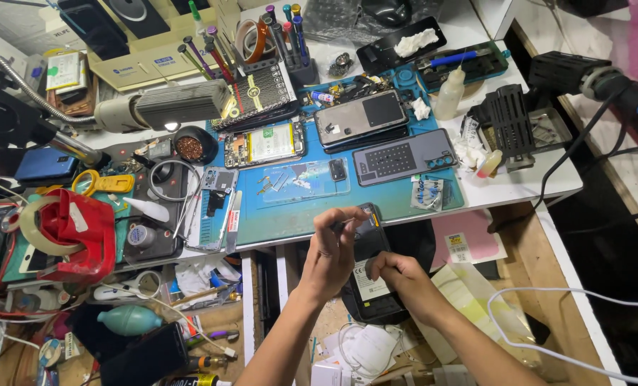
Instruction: Disassembling and inspecting a mobile phone on a repair bench
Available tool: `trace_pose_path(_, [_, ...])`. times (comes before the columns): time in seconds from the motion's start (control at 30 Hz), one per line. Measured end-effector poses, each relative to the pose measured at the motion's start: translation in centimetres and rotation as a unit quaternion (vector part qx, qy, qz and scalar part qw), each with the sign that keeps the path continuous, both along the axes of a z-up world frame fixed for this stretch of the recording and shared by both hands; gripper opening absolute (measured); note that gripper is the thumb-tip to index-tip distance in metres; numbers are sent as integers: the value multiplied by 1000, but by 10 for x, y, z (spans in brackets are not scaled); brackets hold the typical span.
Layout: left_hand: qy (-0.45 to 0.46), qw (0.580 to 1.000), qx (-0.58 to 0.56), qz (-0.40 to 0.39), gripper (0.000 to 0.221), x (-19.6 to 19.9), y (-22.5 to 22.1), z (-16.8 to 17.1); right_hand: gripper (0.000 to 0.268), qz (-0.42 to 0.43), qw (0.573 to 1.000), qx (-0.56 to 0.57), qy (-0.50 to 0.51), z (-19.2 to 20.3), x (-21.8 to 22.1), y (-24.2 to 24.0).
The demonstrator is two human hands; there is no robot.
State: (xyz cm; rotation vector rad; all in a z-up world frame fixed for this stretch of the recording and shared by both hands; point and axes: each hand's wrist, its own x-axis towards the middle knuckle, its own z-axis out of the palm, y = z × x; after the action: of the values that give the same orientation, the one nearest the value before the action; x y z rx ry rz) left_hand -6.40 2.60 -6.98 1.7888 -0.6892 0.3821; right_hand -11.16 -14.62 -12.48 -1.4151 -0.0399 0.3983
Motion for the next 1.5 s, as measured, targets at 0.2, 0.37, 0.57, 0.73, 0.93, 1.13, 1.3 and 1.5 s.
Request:
trace_pose_path(0.2, [6,1000,-2,-19,15,1,4,1,19,-5,1000,-17,16,6,0,1])
trace_pose_path(0.37, [6,999,42,-13,18,6,6,-2,21,-4,1000,-5,25,8,0,1])
trace_pose_path(0.57, [26,1000,5,-8,18,8,8,2,23,5,1000,9,-17,-3,1,-2])
trace_pose_path(0.73, [-2,1000,24,-16,17,7,6,5,21,5,1000,14,-17,-4,0,-2])
trace_pose_path(0.93, [0,1000,17,-14,17,8,4,6,21,1,1000,5,-24,-8,1,-2])
trace_pose_path(1.13, [19,999,38,0,18,9,5,4,22,0,1000,-4,-15,-6,1,-2])
trace_pose_path(1.3, [80,990,101,-52,18,16,10,43,23,1,1000,-5,14,2,-1,-2])
trace_pose_path(1.5, [169,899,391,-97,10,31,10,85,24,-6,999,-13,32,2,0,0])
